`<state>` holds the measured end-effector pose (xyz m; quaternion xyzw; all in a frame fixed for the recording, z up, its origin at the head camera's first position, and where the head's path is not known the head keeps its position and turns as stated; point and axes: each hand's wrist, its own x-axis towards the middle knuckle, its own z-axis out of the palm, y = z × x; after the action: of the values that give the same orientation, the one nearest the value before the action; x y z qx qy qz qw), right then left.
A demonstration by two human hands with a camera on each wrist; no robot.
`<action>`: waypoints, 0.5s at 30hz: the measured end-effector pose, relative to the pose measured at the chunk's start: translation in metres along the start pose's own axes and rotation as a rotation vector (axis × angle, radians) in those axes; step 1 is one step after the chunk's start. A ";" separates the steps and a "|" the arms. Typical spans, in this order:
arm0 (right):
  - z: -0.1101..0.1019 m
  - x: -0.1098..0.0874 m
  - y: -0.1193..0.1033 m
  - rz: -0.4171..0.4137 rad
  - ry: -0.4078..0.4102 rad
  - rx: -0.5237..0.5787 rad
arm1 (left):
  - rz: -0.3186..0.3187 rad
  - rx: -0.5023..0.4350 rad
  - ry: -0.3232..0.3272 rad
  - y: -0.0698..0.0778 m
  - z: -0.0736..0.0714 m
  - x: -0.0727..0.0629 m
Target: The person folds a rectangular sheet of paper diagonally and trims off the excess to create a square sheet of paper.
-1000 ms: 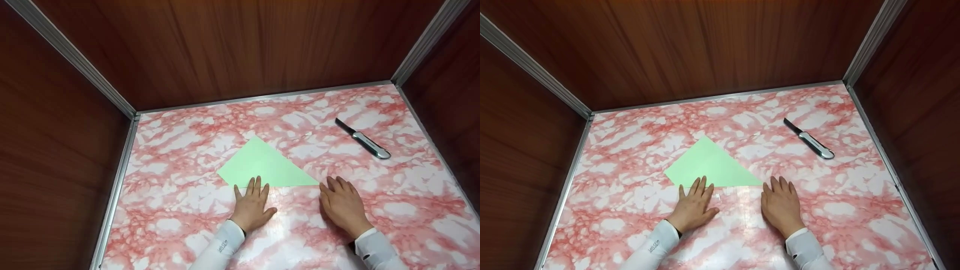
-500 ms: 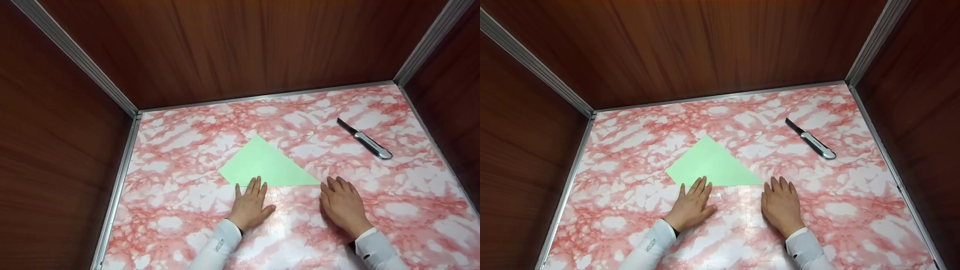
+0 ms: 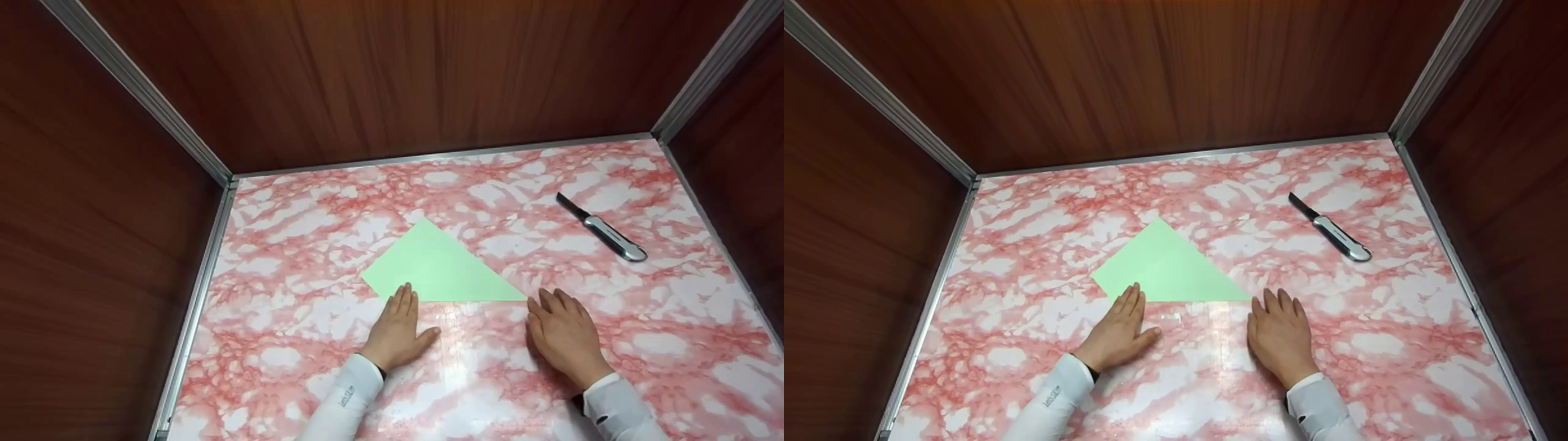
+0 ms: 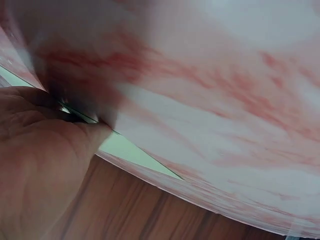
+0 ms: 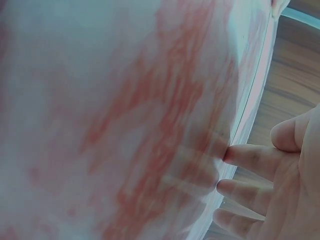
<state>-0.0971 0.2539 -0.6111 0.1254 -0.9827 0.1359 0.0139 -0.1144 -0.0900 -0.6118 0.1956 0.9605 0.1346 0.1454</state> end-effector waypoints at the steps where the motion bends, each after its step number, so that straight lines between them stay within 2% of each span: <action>1: 0.000 0.000 0.000 -0.001 0.004 0.003 | -0.006 -0.019 0.001 -0.002 0.000 -0.001; 5: 0.000 0.000 0.000 0.000 0.012 0.017 | -0.006 -0.048 0.006 -0.007 0.000 -0.002; 15: 0.001 -0.001 -0.002 -0.013 0.026 -0.003 | 0.004 0.043 0.028 0.001 0.003 0.000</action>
<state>-0.0957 0.2517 -0.6118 0.1300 -0.9817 0.1362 0.0279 -0.1128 -0.0885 -0.6145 0.1989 0.9646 0.1169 0.1275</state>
